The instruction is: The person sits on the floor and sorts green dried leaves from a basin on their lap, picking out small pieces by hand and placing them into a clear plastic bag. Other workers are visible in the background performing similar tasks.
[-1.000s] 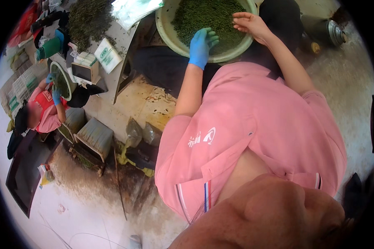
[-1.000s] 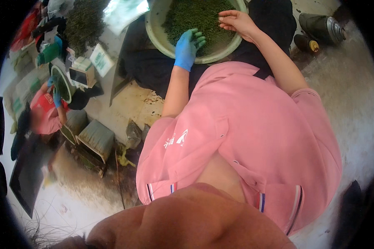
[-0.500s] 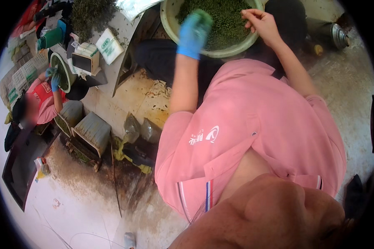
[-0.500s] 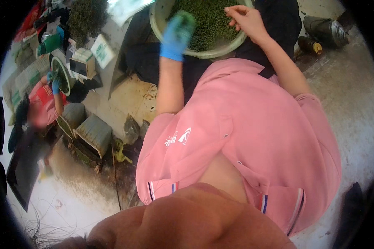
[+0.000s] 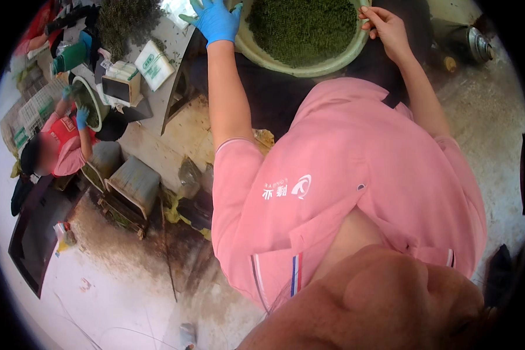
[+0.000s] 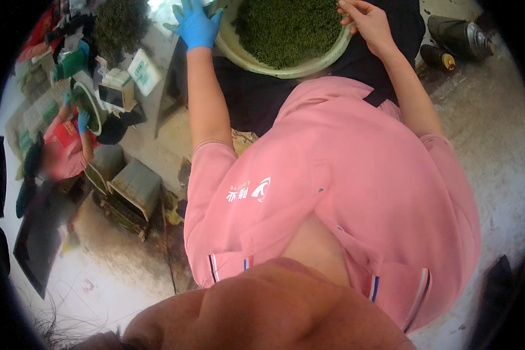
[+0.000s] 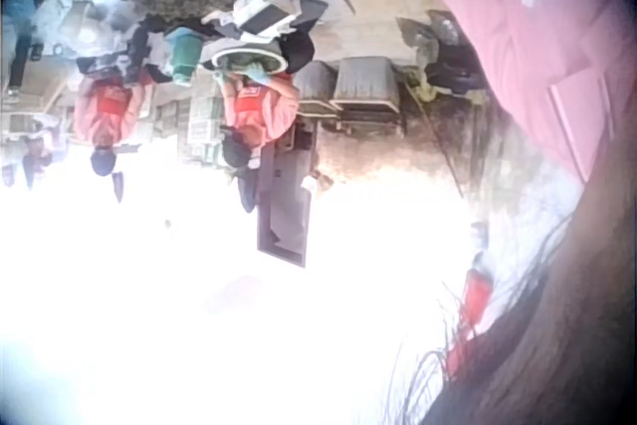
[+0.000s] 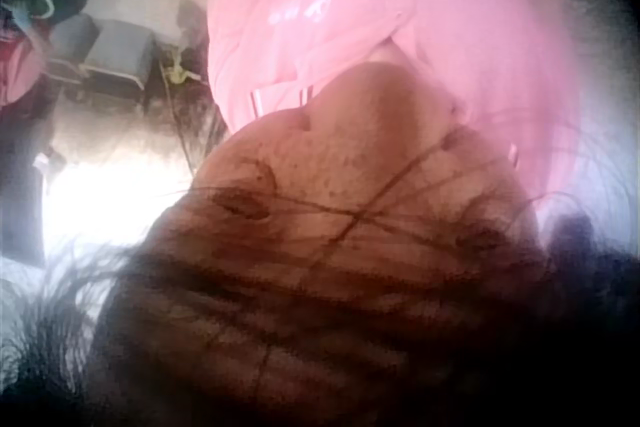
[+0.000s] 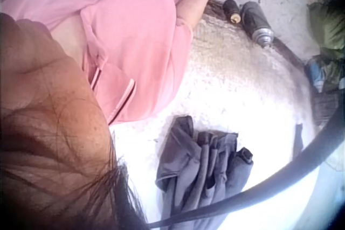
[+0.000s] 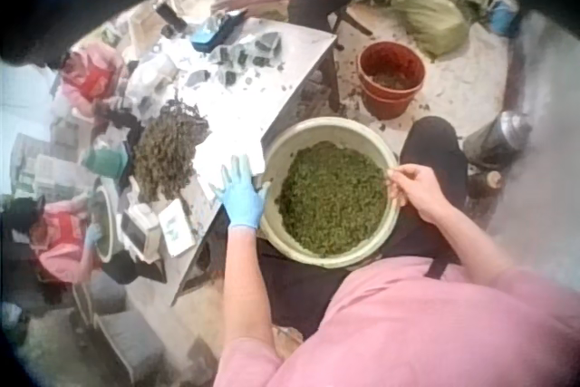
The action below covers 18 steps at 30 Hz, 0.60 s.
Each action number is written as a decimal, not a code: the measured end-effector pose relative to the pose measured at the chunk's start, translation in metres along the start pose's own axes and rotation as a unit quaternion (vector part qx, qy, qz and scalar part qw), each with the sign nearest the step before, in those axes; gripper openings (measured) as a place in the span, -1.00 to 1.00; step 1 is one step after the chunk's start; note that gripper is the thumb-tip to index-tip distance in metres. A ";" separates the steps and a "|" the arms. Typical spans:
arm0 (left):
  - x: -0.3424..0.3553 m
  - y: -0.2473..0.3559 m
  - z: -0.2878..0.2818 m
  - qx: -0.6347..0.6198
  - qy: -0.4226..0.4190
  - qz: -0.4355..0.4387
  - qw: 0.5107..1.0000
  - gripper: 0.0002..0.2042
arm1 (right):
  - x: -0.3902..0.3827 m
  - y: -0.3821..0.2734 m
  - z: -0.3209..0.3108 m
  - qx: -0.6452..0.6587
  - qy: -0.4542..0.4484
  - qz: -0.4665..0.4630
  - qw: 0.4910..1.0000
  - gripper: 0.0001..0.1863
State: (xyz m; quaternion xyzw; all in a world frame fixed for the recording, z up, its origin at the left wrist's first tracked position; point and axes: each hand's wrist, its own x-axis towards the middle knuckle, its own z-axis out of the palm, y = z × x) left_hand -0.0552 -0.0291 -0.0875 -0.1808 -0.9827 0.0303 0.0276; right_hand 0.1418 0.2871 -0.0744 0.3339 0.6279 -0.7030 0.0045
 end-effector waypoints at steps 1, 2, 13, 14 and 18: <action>0.001 -0.003 0.005 0.001 -0.005 -0.001 1.000 -0.10 | 0.001 0.002 -0.003 -0.002 -0.004 0.002 1.000 -0.81; 0.001 -0.005 0.008 0.003 -0.010 -0.002 1.000 -0.10 | 0.001 0.004 -0.005 -0.005 -0.008 0.004 1.000 -0.82; -0.013 0.016 -0.030 0.000 0.020 -0.020 1.000 -0.18 | 0.000 0.002 0.002 -0.002 -0.011 -0.009 1.000 -0.83; -0.020 0.021 -0.035 -0.002 0.113 0.002 0.994 -0.30 | 0.000 0.001 0.001 -0.007 -0.013 -0.011 1.000 -0.83; -0.047 0.040 -0.008 -0.296 0.213 0.088 0.927 -0.76 | 0.002 0.008 -0.005 -0.009 -0.002 -0.005 1.000 -0.83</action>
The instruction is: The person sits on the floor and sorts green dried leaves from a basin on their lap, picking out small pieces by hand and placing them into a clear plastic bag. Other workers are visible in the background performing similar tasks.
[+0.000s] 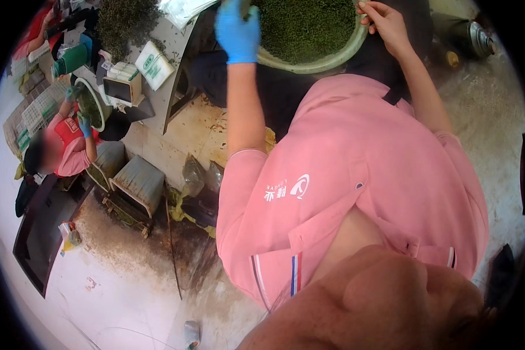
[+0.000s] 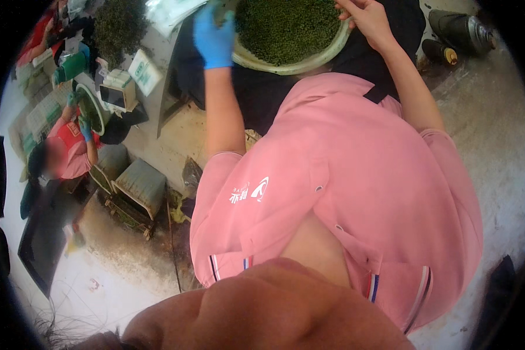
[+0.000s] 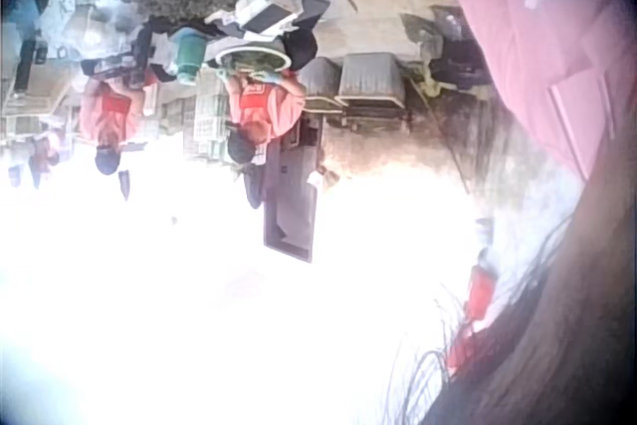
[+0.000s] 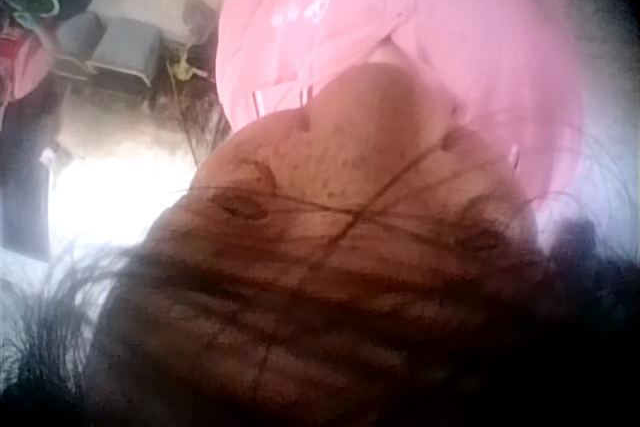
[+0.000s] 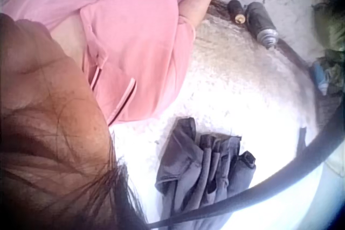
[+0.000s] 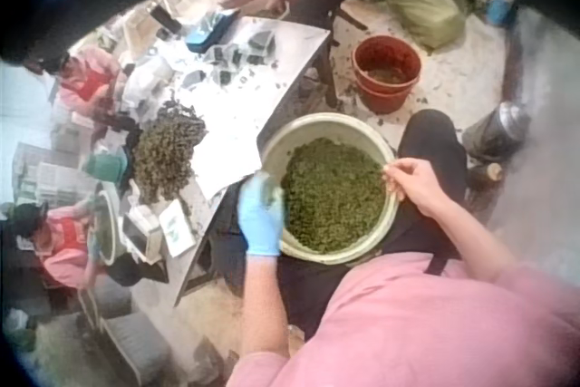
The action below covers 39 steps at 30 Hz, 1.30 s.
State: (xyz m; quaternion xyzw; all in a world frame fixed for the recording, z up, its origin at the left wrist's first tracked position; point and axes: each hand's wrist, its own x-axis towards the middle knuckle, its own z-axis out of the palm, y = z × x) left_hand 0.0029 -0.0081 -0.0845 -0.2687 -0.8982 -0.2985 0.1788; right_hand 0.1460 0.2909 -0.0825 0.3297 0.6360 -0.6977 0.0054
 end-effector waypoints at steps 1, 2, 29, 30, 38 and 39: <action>-0.018 0.012 0.005 -0.050 -0.103 -0.126 0.985 -0.70 | 0.000 0.002 -0.002 0.001 0.001 0.003 1.000 -0.83; -0.047 -0.003 0.030 -0.111 -0.120 -0.140 0.977 -0.74 | -0.001 0.002 0.000 0.000 -0.004 0.006 1.000 -0.83; -0.103 -0.019 0.086 -0.250 -0.251 -0.324 0.877 -0.82 | -0.005 0.005 -0.005 0.015 -0.010 0.004 1.000 -0.81; -0.102 -0.018 0.083 -0.276 -0.245 -0.343 0.864 -0.81 | -0.005 0.006 -0.005 0.015 -0.011 0.003 1.000 -0.81; -0.107 -0.020 0.085 -0.225 -0.215 -0.300 0.902 -0.80 | -0.005 0.014 -0.006 0.025 -0.031 -0.003 0.999 -0.81; -0.108 -0.018 0.088 -0.209 -0.209 -0.272 0.916 -0.80 | -0.006 0.015 -0.006 0.026 -0.030 -0.005 0.999 -0.81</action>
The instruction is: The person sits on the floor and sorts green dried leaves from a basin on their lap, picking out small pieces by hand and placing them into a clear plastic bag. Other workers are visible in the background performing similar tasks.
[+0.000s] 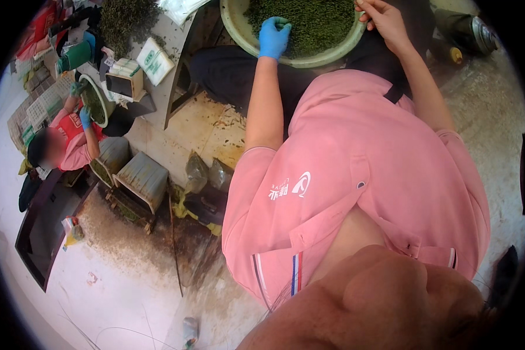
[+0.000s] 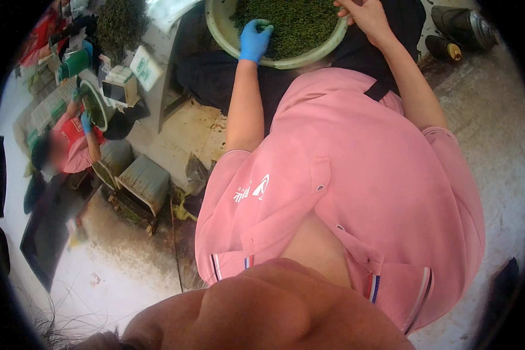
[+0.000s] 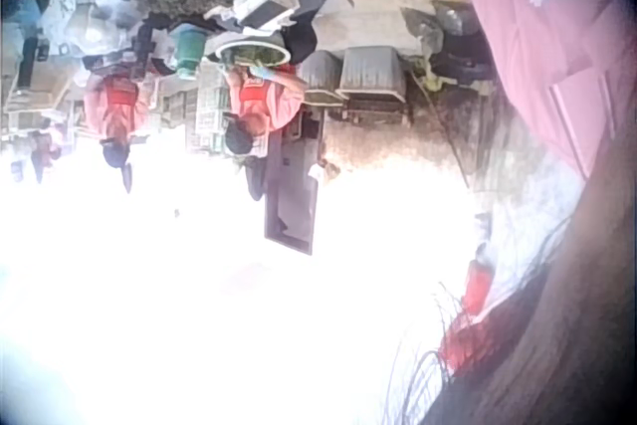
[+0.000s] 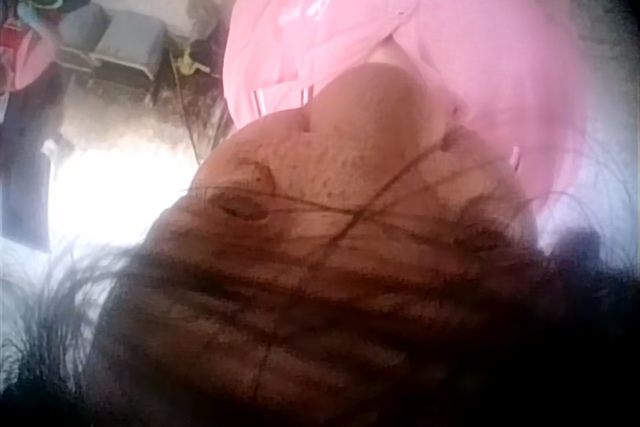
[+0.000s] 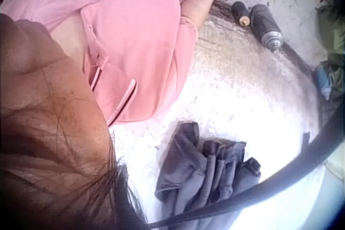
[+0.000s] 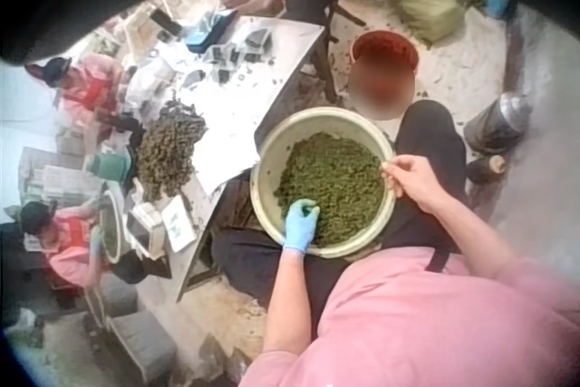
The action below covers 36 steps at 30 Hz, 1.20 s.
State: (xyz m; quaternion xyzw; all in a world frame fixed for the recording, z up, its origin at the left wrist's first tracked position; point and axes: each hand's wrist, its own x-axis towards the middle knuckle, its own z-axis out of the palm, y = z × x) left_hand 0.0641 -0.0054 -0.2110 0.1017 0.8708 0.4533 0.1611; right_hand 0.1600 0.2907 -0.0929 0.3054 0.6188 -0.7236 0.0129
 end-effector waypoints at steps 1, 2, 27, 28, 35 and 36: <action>0.000 0.000 0.003 0.017 -0.001 0.009 1.000 -0.79 | -0.001 0.001 0.000 0.001 0.001 -0.002 1.000 -0.81; 0.000 0.000 0.006 0.033 -0.001 0.018 0.999 -0.78 | -0.002 0.003 0.000 0.001 0.001 -0.004 1.000 -0.81; -0.021 0.034 -0.015 -0.406 -0.036 -0.109 0.907 -0.72 | 0.013 0.097 0.032 -0.178 -0.112 -0.093 0.973 -0.63; -0.021 0.037 -0.015 -0.422 -0.041 -0.106 0.899 -0.69 | 0.014 0.096 0.033 -0.192 -0.120 -0.098 0.969 -0.63; -0.028 0.038 -0.014 -0.329 -0.027 -0.059 0.942 -0.43 | 0.008 0.088 0.038 -0.213 -0.129 -0.072 0.966 -0.63; -0.029 0.036 -0.013 -0.308 -0.025 -0.058 0.949 -0.42 | 0.008 0.086 0.039 -0.212 -0.131 -0.069 0.966 -0.63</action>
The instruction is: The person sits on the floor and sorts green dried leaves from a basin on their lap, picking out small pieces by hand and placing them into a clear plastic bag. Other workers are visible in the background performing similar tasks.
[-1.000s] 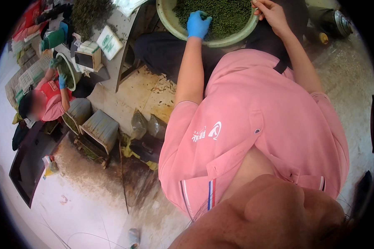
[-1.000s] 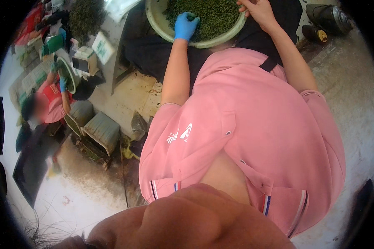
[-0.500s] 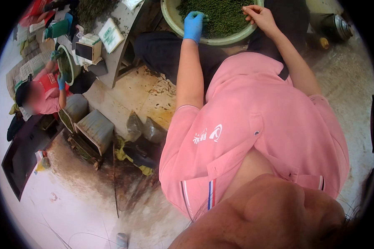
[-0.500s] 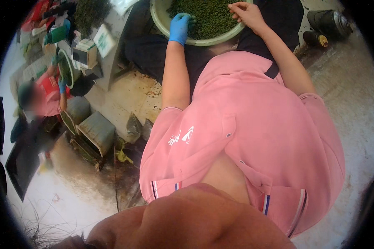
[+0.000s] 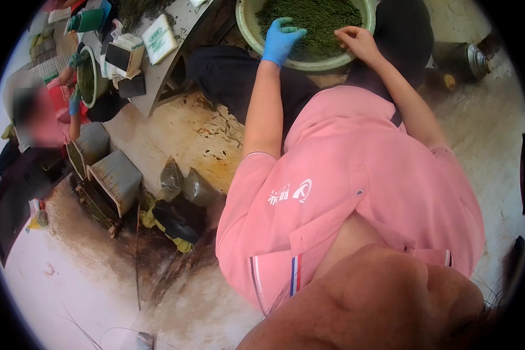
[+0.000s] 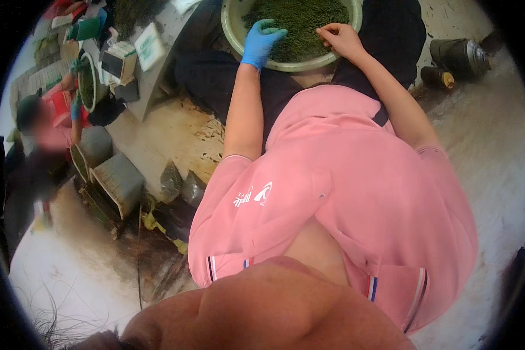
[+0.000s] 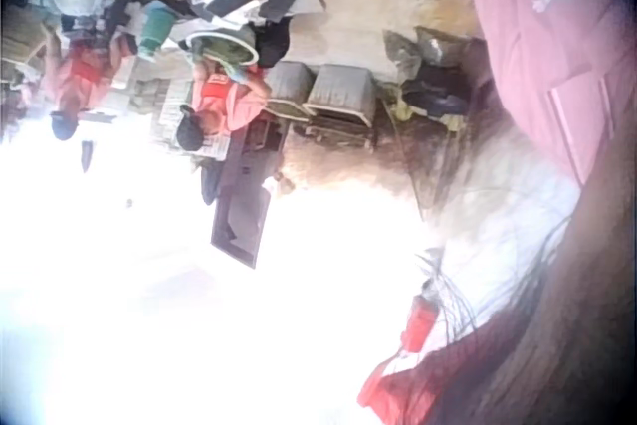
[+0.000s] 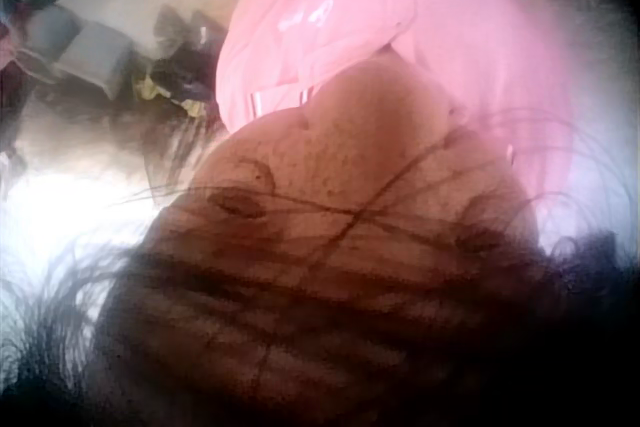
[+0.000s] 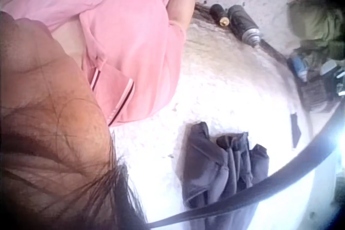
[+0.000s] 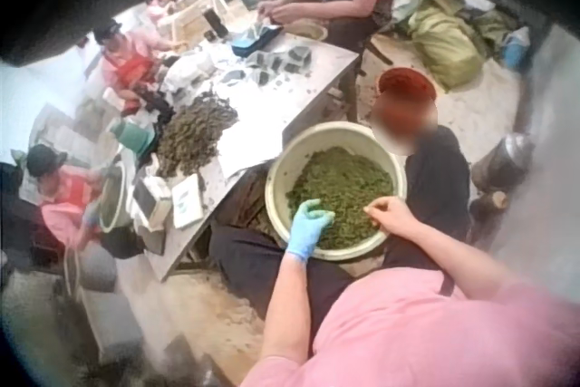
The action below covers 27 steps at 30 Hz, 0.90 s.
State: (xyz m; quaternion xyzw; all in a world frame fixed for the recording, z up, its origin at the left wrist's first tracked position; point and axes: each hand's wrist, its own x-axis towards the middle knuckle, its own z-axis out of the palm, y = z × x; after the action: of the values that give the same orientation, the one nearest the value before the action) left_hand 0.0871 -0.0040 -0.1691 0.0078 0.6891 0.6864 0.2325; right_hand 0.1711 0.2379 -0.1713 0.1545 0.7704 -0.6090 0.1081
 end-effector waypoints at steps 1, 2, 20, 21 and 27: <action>0.000 -0.003 -0.001 0.023 0.003 0.001 1.000 -0.41 | 0.002 -0.001 0.000 -0.005 -0.005 0.014 1.000 -0.63; 0.000 -0.005 -0.003 0.046 0.007 0.001 0.999 -0.40 | 0.005 -0.003 0.001 0.002 -0.011 0.015 1.000 -0.62; -0.019 0.016 -0.031 0.051 0.182 0.023 0.982 -0.69 | 0.171 -0.051 0.137 -0.521 -0.046 -0.283 0.804 -0.79; -0.019 0.015 -0.033 0.061 0.198 0.031 0.978 -0.68 | 0.170 -0.055 0.142 -0.540 -0.052 -0.292 0.788 -0.79; -0.019 0.026 -0.061 0.035 0.347 0.184 0.919 -0.85 | 0.157 -0.060 0.125 -0.290 -0.044 -0.204 0.934 -0.78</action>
State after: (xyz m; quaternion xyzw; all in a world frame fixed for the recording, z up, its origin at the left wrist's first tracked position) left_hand 0.0760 -0.0658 -0.1418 -0.0964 0.7364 0.6522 -0.1520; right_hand -0.0001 0.1202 -0.2019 -0.0708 0.9230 -0.3741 0.0559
